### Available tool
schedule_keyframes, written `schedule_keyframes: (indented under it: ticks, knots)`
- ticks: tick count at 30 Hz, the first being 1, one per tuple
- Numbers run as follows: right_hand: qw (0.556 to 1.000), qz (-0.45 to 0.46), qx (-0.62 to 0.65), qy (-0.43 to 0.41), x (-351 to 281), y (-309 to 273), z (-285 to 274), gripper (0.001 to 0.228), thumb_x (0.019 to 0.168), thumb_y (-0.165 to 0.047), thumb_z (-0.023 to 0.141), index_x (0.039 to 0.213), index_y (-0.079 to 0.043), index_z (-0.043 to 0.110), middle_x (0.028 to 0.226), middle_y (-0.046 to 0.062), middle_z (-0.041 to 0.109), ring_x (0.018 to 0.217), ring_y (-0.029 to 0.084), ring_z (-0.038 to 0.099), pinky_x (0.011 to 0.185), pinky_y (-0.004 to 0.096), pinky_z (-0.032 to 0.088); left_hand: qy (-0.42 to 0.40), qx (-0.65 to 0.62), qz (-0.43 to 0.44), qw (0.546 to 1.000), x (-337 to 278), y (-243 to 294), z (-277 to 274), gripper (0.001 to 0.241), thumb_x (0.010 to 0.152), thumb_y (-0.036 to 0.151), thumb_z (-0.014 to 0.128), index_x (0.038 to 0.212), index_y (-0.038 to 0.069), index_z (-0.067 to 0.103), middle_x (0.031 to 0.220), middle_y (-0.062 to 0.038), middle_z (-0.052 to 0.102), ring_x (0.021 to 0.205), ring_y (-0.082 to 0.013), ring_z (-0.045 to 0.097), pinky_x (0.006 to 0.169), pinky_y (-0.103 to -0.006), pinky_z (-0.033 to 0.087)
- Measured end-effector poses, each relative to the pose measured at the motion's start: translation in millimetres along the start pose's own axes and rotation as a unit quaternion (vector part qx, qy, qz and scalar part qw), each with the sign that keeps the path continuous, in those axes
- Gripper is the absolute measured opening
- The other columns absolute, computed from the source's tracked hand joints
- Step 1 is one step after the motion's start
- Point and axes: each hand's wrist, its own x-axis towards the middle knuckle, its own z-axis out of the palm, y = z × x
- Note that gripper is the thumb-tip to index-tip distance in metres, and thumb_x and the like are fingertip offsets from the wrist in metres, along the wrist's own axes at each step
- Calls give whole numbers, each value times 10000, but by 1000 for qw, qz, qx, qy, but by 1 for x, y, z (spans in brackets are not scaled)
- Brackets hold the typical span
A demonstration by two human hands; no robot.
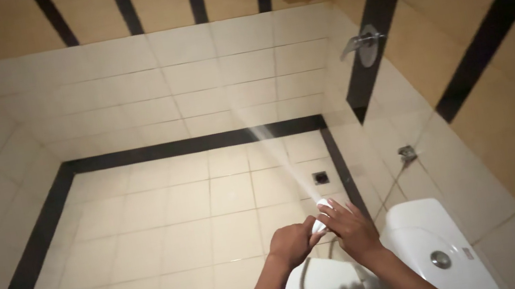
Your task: The person cleans a bathroom by first wiping the tiled walls and a sink with a yellow sponge. They then use a handheld bidet sprayer to rinse the toilet bowl and the surrounding floor area. Finally, the person flushes the toilet.
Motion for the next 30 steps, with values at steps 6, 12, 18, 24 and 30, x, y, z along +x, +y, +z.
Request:
schedule_keyframes:
  ticks: [6,12,18,24,30]
  knots:
    - [999,-20,36,-12,14,-32,12,528,797,17,689,1280,-195,661,1443,-11,591,1402,237,489,1109,510,387,14,-21,-28,999,-31,-23,-9,455,1026,534,481,1273,156,538,822,-157,727,776,-389,691,674,-526,522]
    - [998,-61,32,-8,24,-56,24,541,800,45,664,1285,-196,666,1446,-4,590,1403,237,486,1117,494,381,10,-33,-54,998,-54,-41,-16,443,1046,534,461,1230,138,536,864,-156,730,803,-397,690,672,-532,523]
    - [997,-60,18,-46,23,-68,24,596,763,73,660,1296,-195,644,1451,-6,574,1422,239,457,1137,491,360,28,-56,-50,997,-67,-52,-12,449,1025,544,479,1188,131,545,872,-155,734,808,-401,694,674,-533,530]
    - [995,-54,14,-82,17,-73,11,664,722,74,672,1331,-184,612,1487,13,547,1434,258,421,1138,502,344,11,-42,-42,998,-68,-46,-14,469,1018,565,489,1195,134,544,848,-172,730,788,-412,690,681,-539,527]
    - [996,-57,20,-60,3,-64,16,561,818,-21,690,1336,-220,613,1462,-5,563,1426,239,445,1122,500,363,10,-43,-35,998,-73,-36,-6,473,1015,567,483,1193,134,547,863,-168,732,792,-403,699,677,-542,531]
